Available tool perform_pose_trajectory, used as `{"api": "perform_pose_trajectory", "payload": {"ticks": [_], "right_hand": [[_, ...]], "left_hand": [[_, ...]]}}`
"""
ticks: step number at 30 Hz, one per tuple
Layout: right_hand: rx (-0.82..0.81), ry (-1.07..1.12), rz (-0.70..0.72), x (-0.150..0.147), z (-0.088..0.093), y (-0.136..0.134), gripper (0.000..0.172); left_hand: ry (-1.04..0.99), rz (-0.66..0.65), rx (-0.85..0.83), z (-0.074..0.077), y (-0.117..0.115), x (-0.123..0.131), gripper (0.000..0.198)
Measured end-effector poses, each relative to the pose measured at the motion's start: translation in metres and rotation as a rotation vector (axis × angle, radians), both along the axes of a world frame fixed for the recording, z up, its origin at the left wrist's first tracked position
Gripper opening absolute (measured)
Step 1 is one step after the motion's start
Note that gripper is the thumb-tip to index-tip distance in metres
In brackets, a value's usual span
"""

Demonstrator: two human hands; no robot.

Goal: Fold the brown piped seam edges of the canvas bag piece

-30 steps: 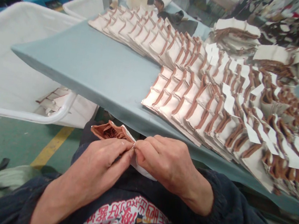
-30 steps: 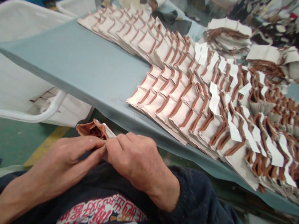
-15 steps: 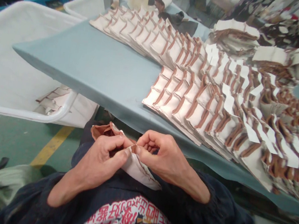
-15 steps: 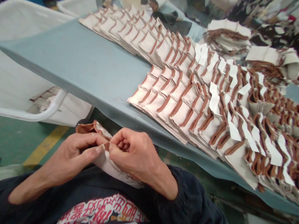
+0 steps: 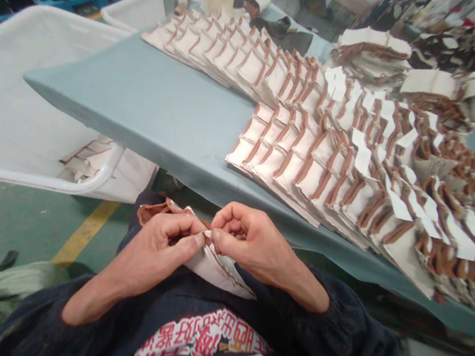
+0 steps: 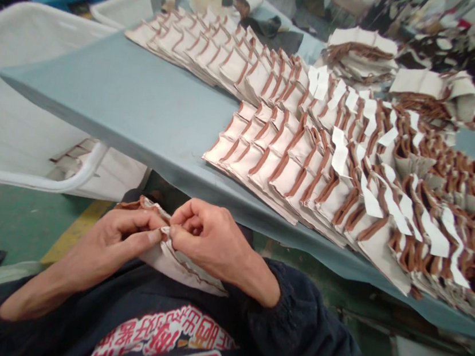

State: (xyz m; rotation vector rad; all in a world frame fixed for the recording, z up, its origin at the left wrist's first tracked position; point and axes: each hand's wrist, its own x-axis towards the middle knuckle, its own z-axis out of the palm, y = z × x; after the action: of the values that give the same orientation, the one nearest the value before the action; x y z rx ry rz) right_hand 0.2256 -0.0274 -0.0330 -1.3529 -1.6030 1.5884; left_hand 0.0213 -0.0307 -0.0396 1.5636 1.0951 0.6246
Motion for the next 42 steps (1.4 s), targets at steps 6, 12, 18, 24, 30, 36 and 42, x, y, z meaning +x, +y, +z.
{"api": "perform_pose_trajectory", "payload": {"ticks": [6, 12, 18, 24, 30, 36, 42], "right_hand": [[0.101, -0.003, 0.021, -0.010, -0.009, -0.010, 0.010], [0.257, -0.200, 0.033, -0.011, -0.020, -0.033, 0.017], [0.524, -0.392, 0.036, -0.015, -0.046, -0.057, 0.010], [0.820, -0.488, 0.099, -0.002, -0.046, -0.041, 0.010], [0.799, -0.363, 0.092, 0.006, -0.032, -0.024, 0.006], [0.924, -0.403, -0.307, -0.009, -0.006, -0.026, 0.012], [0.783, -0.369, -0.348, -0.016, -0.010, -0.029, 0.027]], "left_hand": [[0.044, -0.018, -0.038, -0.001, -0.005, -0.007, 0.038], [0.079, 0.067, 0.011, -0.005, -0.015, -0.009, 0.036], [0.016, 0.273, 0.024, -0.016, -0.022, -0.008, 0.034], [-0.024, 0.157, -0.071, -0.018, -0.015, -0.014, 0.039], [-0.043, 0.028, -0.055, -0.007, -0.009, -0.015, 0.043], [-0.032, 0.099, 0.021, -0.001, -0.009, -0.003, 0.040], [0.019, 0.191, 0.209, -0.007, -0.007, 0.011, 0.037]]}}
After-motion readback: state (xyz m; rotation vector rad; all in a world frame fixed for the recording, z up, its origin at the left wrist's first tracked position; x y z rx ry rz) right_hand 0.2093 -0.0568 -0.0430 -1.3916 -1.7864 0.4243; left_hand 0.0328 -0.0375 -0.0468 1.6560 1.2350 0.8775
